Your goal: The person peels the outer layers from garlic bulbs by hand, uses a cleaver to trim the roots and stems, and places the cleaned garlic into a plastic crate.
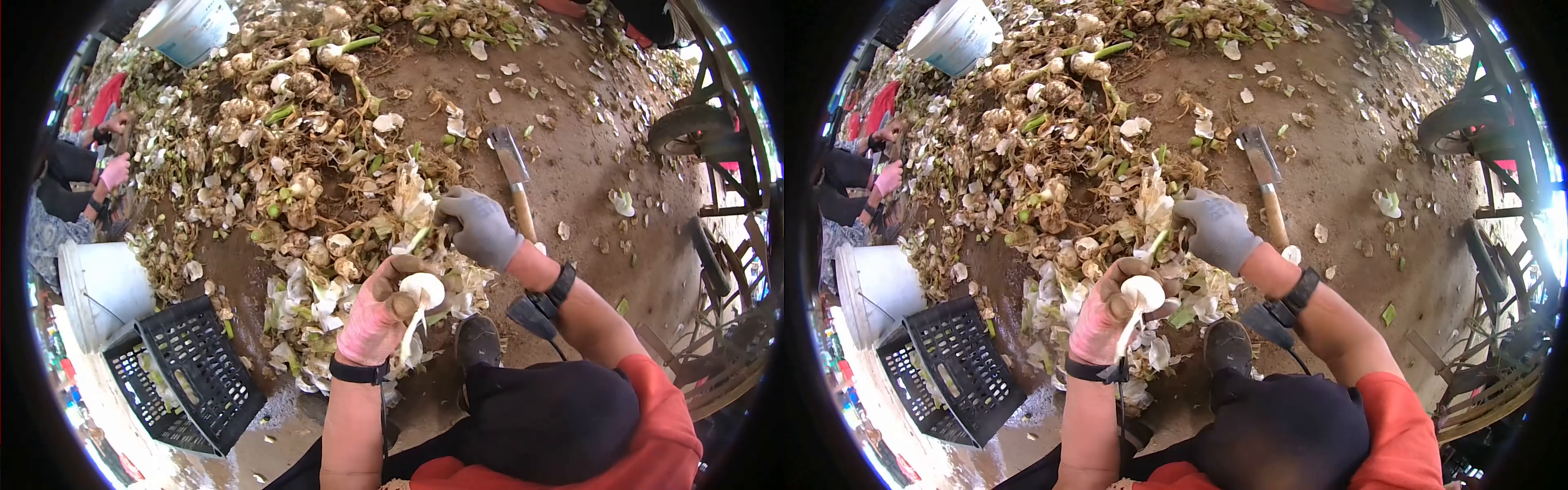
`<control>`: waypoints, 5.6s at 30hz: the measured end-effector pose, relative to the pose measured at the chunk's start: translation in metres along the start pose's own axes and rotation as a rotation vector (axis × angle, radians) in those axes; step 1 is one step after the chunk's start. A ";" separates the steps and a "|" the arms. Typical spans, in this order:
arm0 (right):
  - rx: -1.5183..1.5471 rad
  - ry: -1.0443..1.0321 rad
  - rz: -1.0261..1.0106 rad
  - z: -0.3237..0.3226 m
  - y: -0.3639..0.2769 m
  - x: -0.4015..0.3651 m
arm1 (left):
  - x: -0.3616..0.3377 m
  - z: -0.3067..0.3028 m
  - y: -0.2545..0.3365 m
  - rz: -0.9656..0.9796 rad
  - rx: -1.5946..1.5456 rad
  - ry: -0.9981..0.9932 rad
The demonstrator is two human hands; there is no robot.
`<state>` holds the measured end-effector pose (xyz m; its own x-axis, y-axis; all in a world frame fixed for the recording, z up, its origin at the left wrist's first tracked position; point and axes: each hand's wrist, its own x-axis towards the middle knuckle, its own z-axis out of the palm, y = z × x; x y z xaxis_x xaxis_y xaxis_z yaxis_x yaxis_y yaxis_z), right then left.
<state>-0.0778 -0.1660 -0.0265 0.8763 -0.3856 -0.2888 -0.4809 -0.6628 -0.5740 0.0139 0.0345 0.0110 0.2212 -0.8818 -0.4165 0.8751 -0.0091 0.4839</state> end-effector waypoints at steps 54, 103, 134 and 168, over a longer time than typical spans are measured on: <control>1.035 -0.006 -0.012 -0.007 -0.051 -0.016 | 0.019 0.000 -0.011 0.668 1.173 0.584; 0.429 0.091 -0.355 -0.042 -0.042 -0.021 | 0.012 -0.003 0.001 0.174 0.219 0.174; 0.605 0.035 -0.290 -0.047 -0.039 -0.018 | 0.011 0.001 0.006 0.195 0.353 0.292; 1.300 -0.037 0.236 0.004 -0.024 -0.007 | 0.029 -0.015 -0.019 0.514 0.942 0.459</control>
<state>-0.0726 -0.1448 -0.0140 0.7861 -0.3751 -0.4913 -0.2601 0.5203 -0.8134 0.0101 0.0162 -0.0218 0.7604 -0.6316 -0.1515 0.0141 -0.2172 0.9760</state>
